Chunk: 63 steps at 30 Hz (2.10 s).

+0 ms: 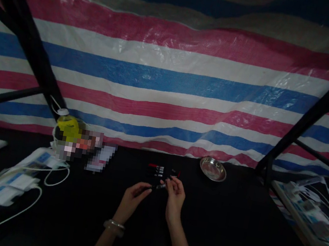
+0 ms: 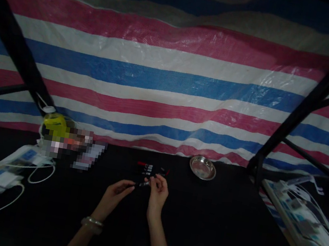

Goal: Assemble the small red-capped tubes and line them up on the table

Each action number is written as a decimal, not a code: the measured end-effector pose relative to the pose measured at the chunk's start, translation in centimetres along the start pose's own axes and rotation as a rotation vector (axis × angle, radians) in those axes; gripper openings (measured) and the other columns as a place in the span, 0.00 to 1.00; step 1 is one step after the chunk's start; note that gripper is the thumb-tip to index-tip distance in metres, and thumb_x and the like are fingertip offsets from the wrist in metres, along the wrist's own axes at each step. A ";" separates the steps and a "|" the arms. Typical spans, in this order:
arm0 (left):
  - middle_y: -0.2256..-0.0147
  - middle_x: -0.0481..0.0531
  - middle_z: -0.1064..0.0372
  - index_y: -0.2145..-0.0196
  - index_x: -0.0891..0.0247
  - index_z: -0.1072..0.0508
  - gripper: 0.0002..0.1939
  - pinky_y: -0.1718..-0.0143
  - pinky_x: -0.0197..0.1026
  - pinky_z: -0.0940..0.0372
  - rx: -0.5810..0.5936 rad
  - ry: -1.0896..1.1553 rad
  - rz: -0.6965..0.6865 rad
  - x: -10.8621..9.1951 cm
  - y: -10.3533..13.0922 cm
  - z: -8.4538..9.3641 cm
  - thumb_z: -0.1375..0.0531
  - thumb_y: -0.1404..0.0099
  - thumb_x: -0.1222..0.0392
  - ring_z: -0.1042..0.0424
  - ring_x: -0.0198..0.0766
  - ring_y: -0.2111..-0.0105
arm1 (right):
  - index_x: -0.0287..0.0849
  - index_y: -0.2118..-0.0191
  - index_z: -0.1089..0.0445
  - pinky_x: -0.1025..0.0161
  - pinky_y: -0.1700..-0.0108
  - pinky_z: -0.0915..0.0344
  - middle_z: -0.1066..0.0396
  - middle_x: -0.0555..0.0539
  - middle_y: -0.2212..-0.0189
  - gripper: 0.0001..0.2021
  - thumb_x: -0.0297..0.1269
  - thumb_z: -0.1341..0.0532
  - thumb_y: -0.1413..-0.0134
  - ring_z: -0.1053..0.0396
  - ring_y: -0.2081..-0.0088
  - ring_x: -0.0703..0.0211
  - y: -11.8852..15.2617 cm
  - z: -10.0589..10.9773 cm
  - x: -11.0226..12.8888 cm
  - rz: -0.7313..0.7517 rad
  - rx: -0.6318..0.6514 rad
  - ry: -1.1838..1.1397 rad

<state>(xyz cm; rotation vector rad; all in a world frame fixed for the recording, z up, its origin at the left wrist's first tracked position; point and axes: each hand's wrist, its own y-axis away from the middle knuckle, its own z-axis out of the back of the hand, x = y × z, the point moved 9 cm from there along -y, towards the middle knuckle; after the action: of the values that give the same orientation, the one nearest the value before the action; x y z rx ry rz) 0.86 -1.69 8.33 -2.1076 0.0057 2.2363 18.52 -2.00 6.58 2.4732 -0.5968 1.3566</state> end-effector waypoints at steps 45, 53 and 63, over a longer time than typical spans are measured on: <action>0.69 0.53 0.26 0.71 0.64 0.24 0.15 0.59 0.43 0.35 0.002 0.163 0.002 3.8 -3.2 -0.7 0.34 0.55 0.52 0.28 0.42 0.65 | 0.39 0.65 0.32 0.65 0.67 0.34 0.30 0.49 0.72 0.16 0.45 0.37 0.57 0.31 0.71 0.62 -0.8 -0.7 -0.5 0.211 -0.021 0.216; 0.67 0.53 0.26 0.67 0.65 0.25 0.17 0.60 0.40 0.36 -0.031 0.250 0.042 4.7 -3.4 -0.1 0.34 0.53 0.52 0.29 0.38 0.66 | 0.39 0.65 0.29 0.60 0.60 0.33 0.27 0.46 0.70 0.14 0.42 0.36 0.56 0.29 0.68 0.59 0.1 -2.7 -0.8 0.224 0.119 0.296; 0.68 0.53 0.27 0.64 0.66 0.26 0.20 0.69 0.36 0.39 -0.045 0.278 0.058 5.9 -4.0 0.5 0.37 0.49 0.48 0.31 0.34 0.72 | 0.40 0.66 0.30 0.63 0.63 0.34 0.27 0.48 0.70 0.13 0.43 0.37 0.57 0.31 0.69 0.60 -0.7 -3.7 1.2 0.303 0.125 0.424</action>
<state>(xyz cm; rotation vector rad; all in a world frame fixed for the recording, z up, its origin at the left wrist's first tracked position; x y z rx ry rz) 0.24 2.56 2.65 -2.4538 0.0316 1.9696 16.67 -0.18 9.49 2.1378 -0.8236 2.0163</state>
